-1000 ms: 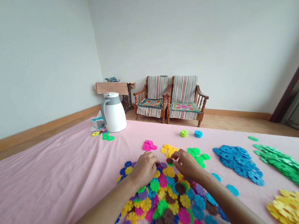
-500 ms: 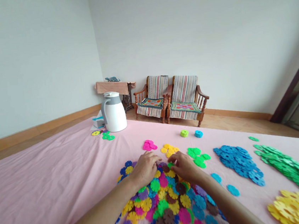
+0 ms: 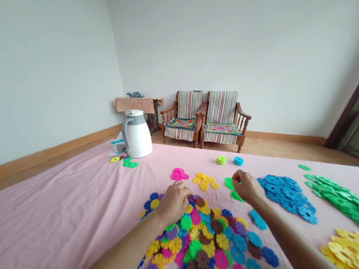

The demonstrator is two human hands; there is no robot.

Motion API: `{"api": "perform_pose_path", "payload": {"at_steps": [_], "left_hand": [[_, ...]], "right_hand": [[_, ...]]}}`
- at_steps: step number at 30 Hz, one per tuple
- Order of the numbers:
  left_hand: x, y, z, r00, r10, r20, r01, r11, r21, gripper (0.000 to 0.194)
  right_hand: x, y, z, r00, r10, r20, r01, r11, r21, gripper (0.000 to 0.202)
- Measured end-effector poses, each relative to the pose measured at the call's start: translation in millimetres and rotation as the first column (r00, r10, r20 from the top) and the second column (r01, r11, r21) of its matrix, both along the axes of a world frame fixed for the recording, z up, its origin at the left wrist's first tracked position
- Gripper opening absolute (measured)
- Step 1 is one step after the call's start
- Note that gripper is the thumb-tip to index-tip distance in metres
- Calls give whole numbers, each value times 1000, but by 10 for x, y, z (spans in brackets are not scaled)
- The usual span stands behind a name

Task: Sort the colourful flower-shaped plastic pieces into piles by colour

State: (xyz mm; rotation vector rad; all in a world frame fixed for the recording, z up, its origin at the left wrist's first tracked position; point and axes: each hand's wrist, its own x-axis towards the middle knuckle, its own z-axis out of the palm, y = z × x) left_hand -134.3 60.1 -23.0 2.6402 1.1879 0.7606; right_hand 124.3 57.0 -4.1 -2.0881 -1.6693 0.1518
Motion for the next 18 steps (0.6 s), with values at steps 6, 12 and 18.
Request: {"api": "perform_pose_path", "payload": {"at_steps": [6, 12, 18], "left_hand": [[-1, 13, -10, 1000, -14, -8, 14, 1000, 10, 33], [-12, 9, -11, 1000, -10, -14, 10, 1000, 11, 32], [-8, 0, -3, 1000, -3, -18, 3, 1000, 10, 30]], "right_hand": [[-163, -68, 45, 979, 202, -25, -201, 979, 26, 19], [-569, -204, 2, 831, 527, -179, -543, 838, -54, 19], [-643, -199, -111, 815, 524, -248, -550, 834, -49, 15]]}}
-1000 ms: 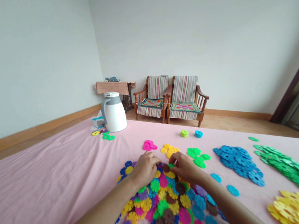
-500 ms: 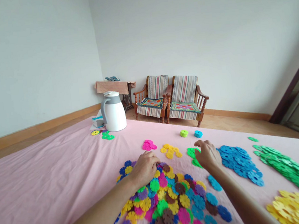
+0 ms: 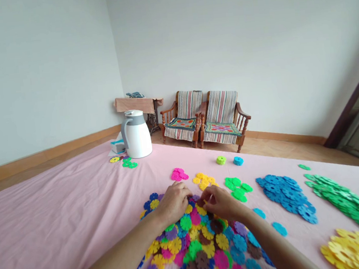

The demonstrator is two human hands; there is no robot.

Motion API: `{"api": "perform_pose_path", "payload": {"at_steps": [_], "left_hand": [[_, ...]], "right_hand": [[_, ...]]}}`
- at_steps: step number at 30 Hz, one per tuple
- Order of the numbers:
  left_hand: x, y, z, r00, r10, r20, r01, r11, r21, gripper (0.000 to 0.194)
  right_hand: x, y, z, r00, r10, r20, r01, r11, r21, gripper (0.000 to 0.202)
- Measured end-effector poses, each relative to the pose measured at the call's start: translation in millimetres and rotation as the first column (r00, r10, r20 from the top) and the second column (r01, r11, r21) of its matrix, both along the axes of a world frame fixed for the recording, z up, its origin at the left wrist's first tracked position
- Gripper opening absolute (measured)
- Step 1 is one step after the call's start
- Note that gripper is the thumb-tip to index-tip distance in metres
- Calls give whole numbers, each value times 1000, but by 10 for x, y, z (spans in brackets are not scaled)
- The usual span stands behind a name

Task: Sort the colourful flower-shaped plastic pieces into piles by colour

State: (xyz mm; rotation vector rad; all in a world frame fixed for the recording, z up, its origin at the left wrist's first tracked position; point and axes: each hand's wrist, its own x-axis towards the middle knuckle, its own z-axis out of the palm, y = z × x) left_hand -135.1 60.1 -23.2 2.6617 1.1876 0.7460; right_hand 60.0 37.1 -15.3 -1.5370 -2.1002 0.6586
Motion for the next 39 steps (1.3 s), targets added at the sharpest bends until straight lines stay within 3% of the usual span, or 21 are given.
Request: {"api": "perform_pose_path", "payload": {"at_steps": [10, 15, 19, 21, 24, 27, 32, 39], "left_hand": [[-3, 1, 20, 1000, -7, -9, 7, 1000, -7, 31], [5, 6, 14, 1000, -3, -14, 3, 1000, -4, 32], [2, 11, -4, 1000, -7, -5, 7, 1000, -1, 31], [-1, 6, -2, 1000, -6, -6, 6, 1000, -3, 31], [-2, -6, 10, 1000, -1, -4, 1, 1000, -9, 30], [2, -10, 16, 1000, 5, -3, -5, 1000, -9, 30], [5, 3, 1, 1000, 7, -2, -7, 1000, -3, 30], [0, 9, 8, 1000, -8, 10, 8, 1000, -16, 30]], "right_hand": [[17, 29, 24, 998, -43, -41, 42, 999, -14, 13], [136, 139, 36, 957, -245, -158, 251, 968, 16, 10], [194, 190, 41, 925, -318, -207, 330, 944, 22, 20], [176, 161, 69, 940, -273, -204, 280, 960, 6, 15], [117, 68, 122, 987, -20, -159, 12, 999, -53, 9], [77, -22, 152, 978, 186, -91, -195, 976, -101, 11], [72, -83, 171, 973, 231, 9, -230, 969, -92, 28], [-10, -148, 269, 959, 261, 108, -265, 964, 26, 17]]}}
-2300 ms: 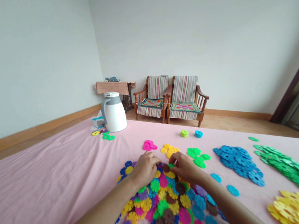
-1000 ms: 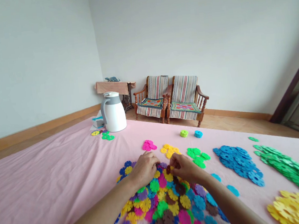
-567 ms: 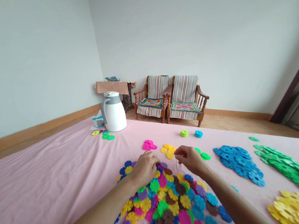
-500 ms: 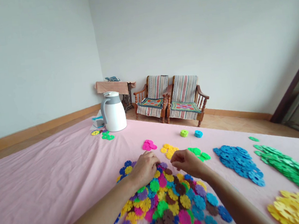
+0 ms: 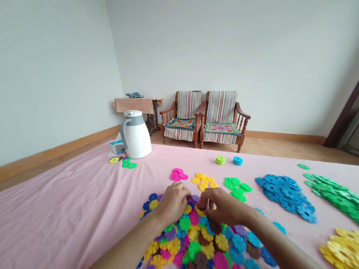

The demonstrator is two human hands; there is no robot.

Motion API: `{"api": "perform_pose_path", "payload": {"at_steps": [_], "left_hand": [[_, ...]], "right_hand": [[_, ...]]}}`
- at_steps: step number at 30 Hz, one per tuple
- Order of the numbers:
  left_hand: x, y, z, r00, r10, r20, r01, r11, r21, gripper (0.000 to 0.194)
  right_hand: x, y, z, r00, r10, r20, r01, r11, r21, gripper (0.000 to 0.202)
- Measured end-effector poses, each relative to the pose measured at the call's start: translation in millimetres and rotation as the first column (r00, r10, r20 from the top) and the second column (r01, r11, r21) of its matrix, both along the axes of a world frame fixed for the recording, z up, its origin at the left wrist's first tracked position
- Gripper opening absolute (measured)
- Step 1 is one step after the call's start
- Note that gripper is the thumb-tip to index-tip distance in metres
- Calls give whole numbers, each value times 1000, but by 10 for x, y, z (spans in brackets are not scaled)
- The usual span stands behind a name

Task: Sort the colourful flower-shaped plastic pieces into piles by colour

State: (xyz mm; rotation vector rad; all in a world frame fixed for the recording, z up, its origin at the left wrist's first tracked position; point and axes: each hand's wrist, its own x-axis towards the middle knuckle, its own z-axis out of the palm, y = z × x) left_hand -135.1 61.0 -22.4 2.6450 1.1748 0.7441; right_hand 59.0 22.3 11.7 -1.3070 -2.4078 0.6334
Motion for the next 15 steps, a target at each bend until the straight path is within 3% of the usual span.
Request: {"api": "perform_pose_path", "payload": {"at_steps": [15], "left_hand": [[-2, -10, 18, 1000, -9, -9, 9, 1000, -11, 29]], "right_hand": [[-81, -38, -25, 986, -66, 153, 41, 986, 162, 15]]}}
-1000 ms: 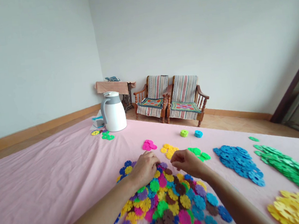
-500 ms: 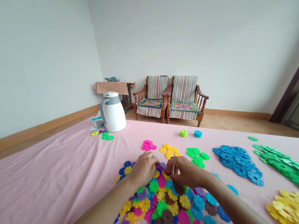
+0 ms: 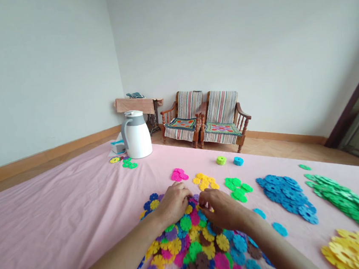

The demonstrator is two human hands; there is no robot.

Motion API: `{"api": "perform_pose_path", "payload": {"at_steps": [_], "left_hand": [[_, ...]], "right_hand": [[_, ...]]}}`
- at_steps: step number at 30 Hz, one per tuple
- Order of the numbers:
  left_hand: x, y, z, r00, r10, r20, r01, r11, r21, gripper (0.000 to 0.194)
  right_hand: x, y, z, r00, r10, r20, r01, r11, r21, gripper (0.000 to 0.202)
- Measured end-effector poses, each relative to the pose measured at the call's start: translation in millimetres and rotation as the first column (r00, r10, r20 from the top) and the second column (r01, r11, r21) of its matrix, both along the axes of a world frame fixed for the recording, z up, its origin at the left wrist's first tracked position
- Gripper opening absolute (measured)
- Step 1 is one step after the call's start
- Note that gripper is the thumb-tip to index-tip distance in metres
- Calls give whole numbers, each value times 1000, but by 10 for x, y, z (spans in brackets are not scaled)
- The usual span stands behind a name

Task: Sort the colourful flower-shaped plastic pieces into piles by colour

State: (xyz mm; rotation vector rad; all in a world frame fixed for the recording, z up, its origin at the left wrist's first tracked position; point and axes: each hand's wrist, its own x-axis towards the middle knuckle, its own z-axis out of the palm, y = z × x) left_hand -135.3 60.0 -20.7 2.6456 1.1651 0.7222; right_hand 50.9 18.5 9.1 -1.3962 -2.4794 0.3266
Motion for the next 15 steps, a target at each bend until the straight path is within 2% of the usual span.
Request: {"api": "perform_pose_path", "payload": {"at_steps": [5, 12, 15], "left_hand": [[-2, -5, 8, 1000, -6, 12, 6, 1000, -13, 31], [-3, -10, 11, 1000, 1, 11, -1, 1000, -14, 30], [-5, -13, 11, 1000, 7, 11, -7, 1000, -16, 30]], "right_hand": [[16, 55, -70, 998, -54, -11, 54, 999, 0, 28], [50, 90, -68, 994, -105, 8, 105, 994, 12, 15], [36, 87, -13, 989, -126, -83, 125, 992, -22, 13]]}}
